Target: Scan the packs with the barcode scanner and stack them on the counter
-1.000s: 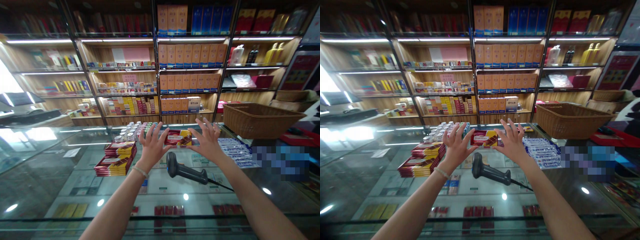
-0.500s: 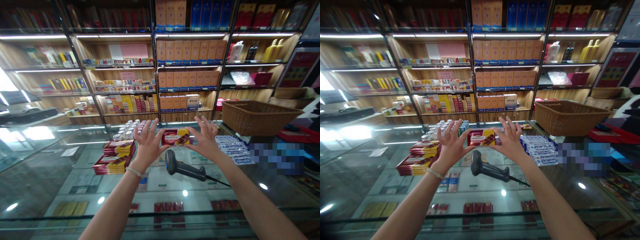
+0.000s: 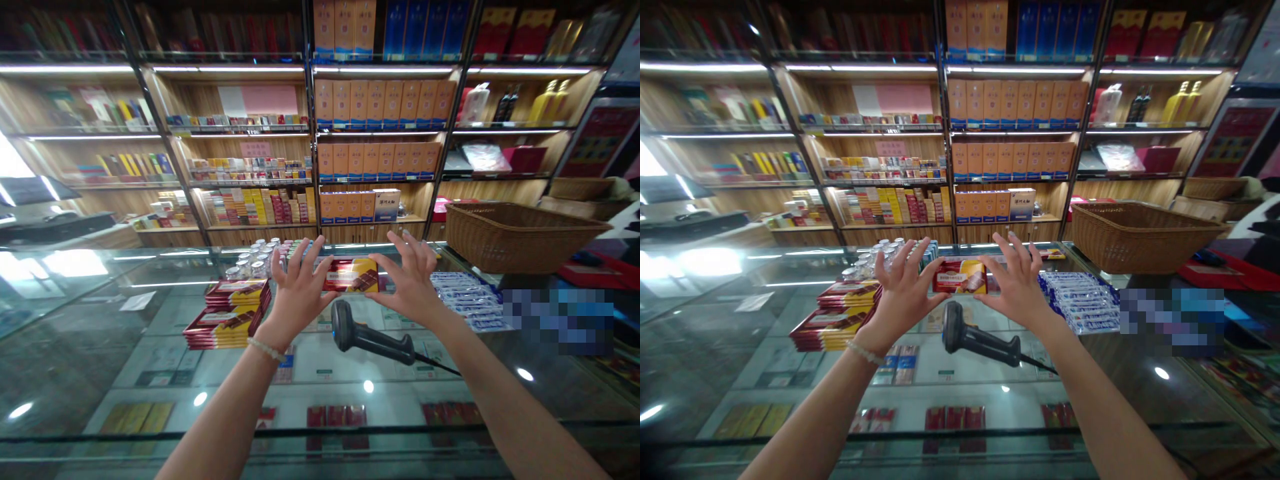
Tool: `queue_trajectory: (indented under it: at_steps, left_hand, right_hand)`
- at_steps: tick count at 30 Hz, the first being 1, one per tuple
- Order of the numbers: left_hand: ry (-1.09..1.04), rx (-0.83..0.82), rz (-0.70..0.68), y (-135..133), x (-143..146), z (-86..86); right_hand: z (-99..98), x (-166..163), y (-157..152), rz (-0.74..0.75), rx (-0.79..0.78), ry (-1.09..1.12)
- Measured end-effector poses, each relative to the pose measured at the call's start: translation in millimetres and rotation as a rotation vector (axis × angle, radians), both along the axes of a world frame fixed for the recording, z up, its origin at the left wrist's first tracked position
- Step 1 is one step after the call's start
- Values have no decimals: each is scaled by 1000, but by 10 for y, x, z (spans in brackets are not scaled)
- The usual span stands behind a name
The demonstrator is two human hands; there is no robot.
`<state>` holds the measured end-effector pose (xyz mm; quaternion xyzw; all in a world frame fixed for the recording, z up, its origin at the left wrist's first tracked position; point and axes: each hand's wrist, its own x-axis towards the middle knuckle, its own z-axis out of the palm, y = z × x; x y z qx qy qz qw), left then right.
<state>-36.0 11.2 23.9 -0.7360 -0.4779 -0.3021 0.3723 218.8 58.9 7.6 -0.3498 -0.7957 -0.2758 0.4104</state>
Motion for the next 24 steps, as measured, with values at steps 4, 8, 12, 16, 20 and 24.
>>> queue_trajectory:
  at_steps: [4, 8, 12, 16, 20, 24]
  left_hand:
    - [22, 4, -10, -21, 38, -1]
    - [34, 6, -38, -44, 90, -18]
    - [48, 14, -80, -83, 155, -22]
    - [46, 7, -83, -101, 194, -13]
    - [0, -16, -87, -80, 182, -19]
    - [-72, -16, -92, -66, 151, -27]
  right_hand:
    - [36, -59, -75, 20, 21, -22]
    - [47, -101, -118, 37, 22, -44]
    - [38, -125, -138, 56, 24, -59]
    - [47, -150, -187, 78, 5, -54]
    - [91, -134, -237, 111, -117, -59]
    - [105, -53, -157, 196, -251, 69]
